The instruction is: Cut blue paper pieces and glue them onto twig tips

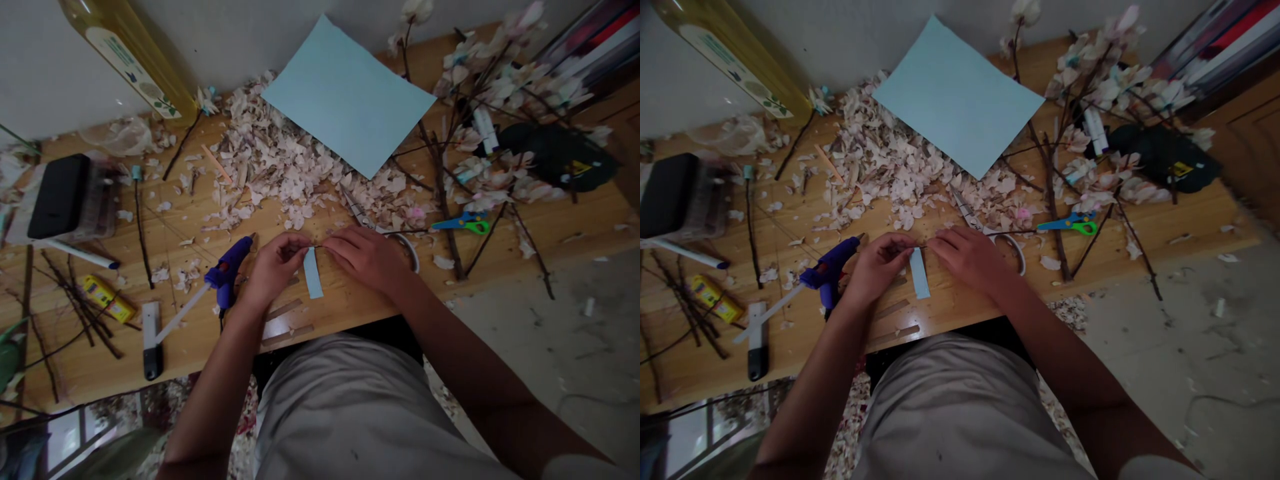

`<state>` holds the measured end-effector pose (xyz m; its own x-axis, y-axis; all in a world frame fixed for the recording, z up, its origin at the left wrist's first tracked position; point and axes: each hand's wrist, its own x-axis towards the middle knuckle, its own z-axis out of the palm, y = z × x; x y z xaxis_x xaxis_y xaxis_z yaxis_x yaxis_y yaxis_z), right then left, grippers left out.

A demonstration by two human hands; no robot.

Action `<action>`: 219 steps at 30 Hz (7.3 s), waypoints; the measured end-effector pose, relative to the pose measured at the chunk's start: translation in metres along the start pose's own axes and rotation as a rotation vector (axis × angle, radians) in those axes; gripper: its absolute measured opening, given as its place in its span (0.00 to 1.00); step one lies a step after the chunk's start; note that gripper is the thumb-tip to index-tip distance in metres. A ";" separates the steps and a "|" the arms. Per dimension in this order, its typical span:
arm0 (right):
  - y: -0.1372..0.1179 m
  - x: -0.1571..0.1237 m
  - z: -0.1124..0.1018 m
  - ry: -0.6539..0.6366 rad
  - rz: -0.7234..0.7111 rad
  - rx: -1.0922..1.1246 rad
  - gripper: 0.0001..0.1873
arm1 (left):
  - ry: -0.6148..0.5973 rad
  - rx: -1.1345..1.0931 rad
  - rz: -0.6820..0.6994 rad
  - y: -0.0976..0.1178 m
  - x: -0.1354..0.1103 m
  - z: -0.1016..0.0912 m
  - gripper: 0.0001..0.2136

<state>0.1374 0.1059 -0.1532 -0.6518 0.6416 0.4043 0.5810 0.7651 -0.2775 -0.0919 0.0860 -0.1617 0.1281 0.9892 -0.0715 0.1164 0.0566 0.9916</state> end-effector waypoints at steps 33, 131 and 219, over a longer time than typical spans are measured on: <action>-0.004 0.007 0.000 0.091 -0.052 0.021 0.10 | 0.007 0.326 0.335 0.014 -0.010 0.007 0.04; -0.005 0.005 0.005 0.087 -0.039 -0.009 0.10 | 0.038 0.136 0.056 0.004 -0.006 0.015 0.06; -0.005 0.005 0.006 0.104 -0.079 -0.034 0.08 | 0.005 0.104 0.057 0.006 -0.006 0.020 0.05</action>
<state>0.1289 0.1059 -0.1548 -0.6431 0.5694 0.5121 0.5476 0.8094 -0.2123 -0.0726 0.0777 -0.1572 0.1320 0.9911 -0.0146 0.2109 -0.0137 0.9774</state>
